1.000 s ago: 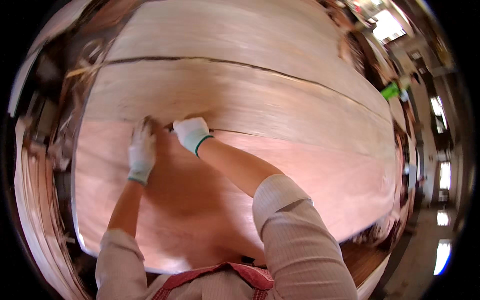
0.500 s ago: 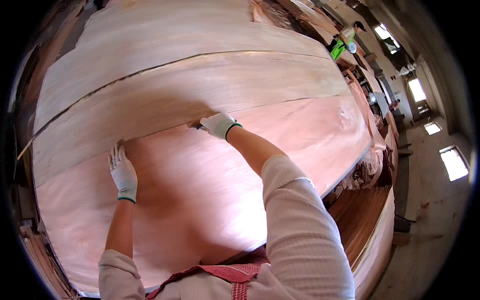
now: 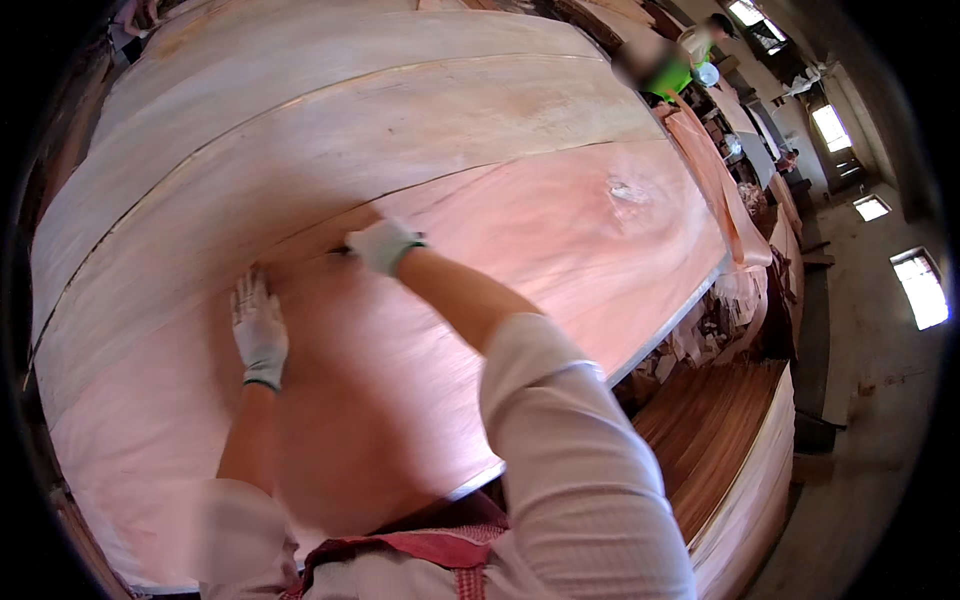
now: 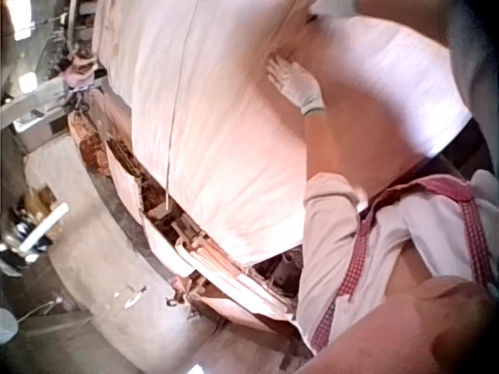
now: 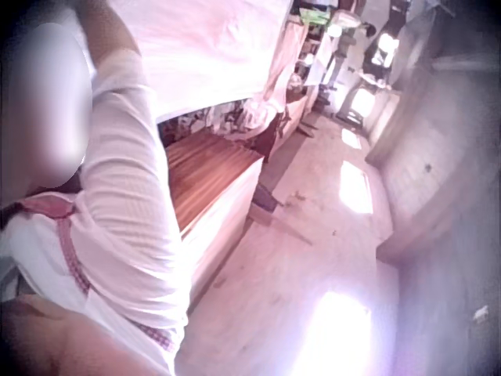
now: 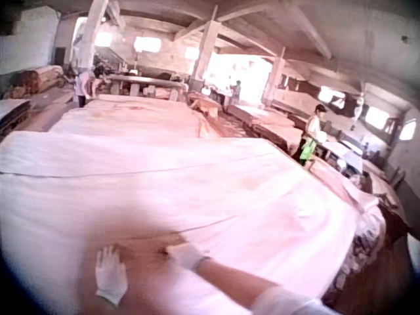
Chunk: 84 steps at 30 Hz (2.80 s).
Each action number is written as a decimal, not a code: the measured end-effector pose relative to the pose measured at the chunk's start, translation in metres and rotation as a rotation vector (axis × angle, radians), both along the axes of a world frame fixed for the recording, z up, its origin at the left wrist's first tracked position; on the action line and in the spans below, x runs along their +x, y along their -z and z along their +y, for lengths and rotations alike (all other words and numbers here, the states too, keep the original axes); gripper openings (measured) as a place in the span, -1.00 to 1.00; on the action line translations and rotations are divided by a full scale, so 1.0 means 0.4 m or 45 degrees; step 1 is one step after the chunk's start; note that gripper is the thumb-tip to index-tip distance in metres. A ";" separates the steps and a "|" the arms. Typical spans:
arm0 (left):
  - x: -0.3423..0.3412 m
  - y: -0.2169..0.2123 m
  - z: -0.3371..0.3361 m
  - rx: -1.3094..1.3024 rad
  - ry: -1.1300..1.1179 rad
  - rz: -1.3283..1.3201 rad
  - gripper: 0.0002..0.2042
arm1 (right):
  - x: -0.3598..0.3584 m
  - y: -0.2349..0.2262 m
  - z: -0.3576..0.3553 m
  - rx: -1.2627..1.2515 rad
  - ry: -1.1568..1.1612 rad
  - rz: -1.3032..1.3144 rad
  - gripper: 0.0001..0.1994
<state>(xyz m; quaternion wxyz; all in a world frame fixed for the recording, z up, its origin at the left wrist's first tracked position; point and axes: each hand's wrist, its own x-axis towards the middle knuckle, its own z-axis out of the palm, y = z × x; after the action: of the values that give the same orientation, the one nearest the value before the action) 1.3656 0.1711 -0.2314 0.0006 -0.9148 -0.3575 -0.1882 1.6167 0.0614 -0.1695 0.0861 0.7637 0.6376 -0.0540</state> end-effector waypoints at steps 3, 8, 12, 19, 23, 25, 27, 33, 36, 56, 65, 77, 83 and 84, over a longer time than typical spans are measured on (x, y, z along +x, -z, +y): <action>-0.007 -0.019 -0.015 -0.019 0.039 -0.010 -0.60 | 0.269 -0.034 -0.349 -0.004 0.288 0.396 -0.67; 0.015 -0.007 -0.028 -0.037 -0.011 0.072 -0.61 | 0.463 -0.058 -0.973 -0.235 0.864 0.119 -0.65; -0.005 -0.032 -0.014 0.044 -0.007 0.530 -0.57 | 0.201 -0.033 -0.981 0.115 0.979 0.060 -0.73; -0.031 -0.157 -0.556 -0.182 0.412 -0.187 -0.65 | -0.189 0.018 -1.043 0.321 0.625 0.342 -0.75; -0.295 -0.168 -0.825 -0.522 0.363 -0.129 -0.59 | -0.190 0.002 -1.039 0.137 0.679 0.445 -0.79; -0.393 -0.132 -0.864 -0.563 0.302 0.030 -0.55 | -0.204 0.013 -1.033 -0.003 0.664 0.319 -0.77; -0.440 -0.086 -0.859 -0.432 0.342 0.081 -0.49 | -0.209 0.012 -1.025 -0.039 0.655 0.287 -0.75; -0.409 -0.081 -0.897 -0.463 0.181 -0.046 -0.67 | -0.211 0.006 -1.057 -0.116 0.575 0.302 -0.67; -0.389 -0.083 -0.931 -0.425 0.164 -0.017 -0.56 | -0.205 0.000 -1.063 -0.262 0.578 0.216 -0.66; 0.192 -0.087 -1.106 -0.254 -0.235 -0.090 -0.53 | 0.178 -0.020 -1.204 0.072 0.360 0.308 -0.73; 0.168 -0.029 -0.908 -0.051 -0.556 -0.311 -0.64 | 0.111 0.014 -1.003 -0.031 0.153 0.157 -0.73; 0.157 -0.018 -0.889 -0.036 -0.534 -0.366 -0.66 | 0.410 0.083 -1.505 0.642 1.316 1.129 -0.90; 0.152 0.003 -0.879 0.027 -0.542 -0.129 -0.63 | 0.445 0.065 -1.492 0.863 2.132 1.798 -0.88; 0.154 -0.014 -0.885 -0.029 -0.536 -0.088 -0.64 | 0.441 0.060 -1.484 0.920 2.153 1.859 -0.88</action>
<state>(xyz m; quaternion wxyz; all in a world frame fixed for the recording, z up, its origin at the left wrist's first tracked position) 1.4274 -0.1830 -0.2259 0.0175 -0.8129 -0.5425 -0.2111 1.7930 -0.5323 -0.1935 -0.5851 0.7120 -0.1962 -0.3350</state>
